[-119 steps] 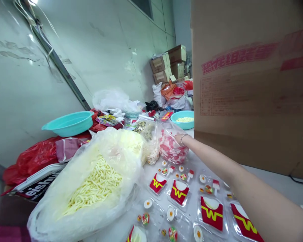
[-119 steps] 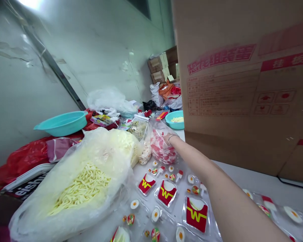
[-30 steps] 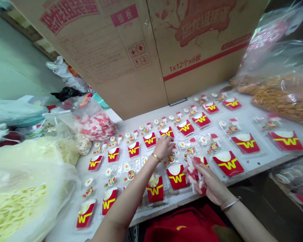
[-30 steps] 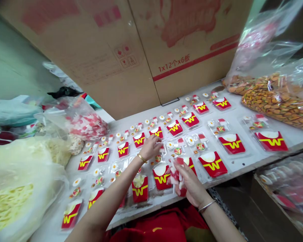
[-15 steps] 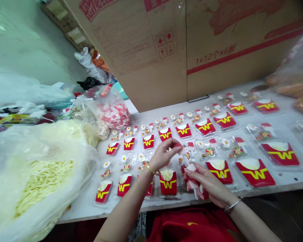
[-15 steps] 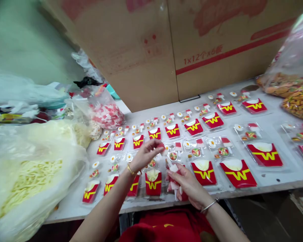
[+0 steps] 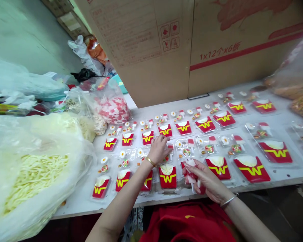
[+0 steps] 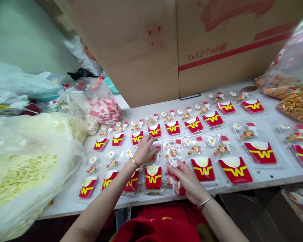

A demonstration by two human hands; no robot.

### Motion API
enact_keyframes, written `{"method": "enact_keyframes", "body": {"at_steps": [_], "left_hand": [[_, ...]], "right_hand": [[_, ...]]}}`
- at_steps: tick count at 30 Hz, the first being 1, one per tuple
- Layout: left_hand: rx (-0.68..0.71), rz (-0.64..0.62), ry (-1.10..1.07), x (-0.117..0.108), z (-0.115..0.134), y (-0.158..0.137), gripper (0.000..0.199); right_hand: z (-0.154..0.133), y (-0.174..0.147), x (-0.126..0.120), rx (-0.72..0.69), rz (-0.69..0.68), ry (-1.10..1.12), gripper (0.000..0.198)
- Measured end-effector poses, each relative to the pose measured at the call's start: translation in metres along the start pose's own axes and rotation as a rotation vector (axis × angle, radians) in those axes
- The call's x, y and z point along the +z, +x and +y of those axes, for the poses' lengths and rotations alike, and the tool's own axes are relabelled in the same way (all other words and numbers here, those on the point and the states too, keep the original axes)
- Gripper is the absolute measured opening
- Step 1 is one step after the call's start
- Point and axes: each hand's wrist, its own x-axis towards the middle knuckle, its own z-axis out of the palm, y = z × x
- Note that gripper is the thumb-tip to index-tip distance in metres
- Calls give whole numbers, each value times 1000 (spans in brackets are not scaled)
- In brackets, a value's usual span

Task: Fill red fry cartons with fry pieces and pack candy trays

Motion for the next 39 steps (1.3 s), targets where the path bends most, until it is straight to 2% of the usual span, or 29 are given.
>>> {"method": "enact_keyframes", "body": {"at_steps": [2,4,6,8,10,13,15,17,21,26,29,32,34,36,39], "left_hand": [[22,-71,-213,-9,10,-11,34],[52,-198,-438,-17,22,-24,31],[47,-248,-545,-22,31,-38,26],[1,-183,-560,-27,33,-50,22],[-71,-49,-559,-33,25,-60,21],[-139,207,-474,-45,0,-70,19],[-98,301,-333,-50,-19,-75,17],[-12,270,-143,-47,-34,-82,16],[115,111,173,-28,-50,-96,21],[179,31,215,-19,-53,-106,23],[119,35,129,-25,-47,-107,23],[-35,65,-109,-32,-35,-109,30],[-103,22,-330,-36,-25,-112,34],[-133,-44,-503,-40,-18,-116,29],[-161,-59,-619,-50,-17,-127,23]], "right_hand": [[1,1,6,7,11,-47,44],[3,2,14,29,-7,-118,51],[6,4,20,43,-57,-193,55],[9,6,26,49,-106,-239,54],[13,8,30,59,-135,-246,49],[16,9,34,92,-131,-179,44],[17,9,36,111,-108,-96,44],[19,10,36,125,-107,-13,42],[24,14,38,132,-128,85,34],[24,16,45,138,-124,101,33],[22,16,52,201,-115,100,39],[21,17,62,266,-180,73,46],[21,19,70,297,-220,25,48],[22,22,80,325,-233,-30,49],[25,26,93,351,-250,-60,47]]}}
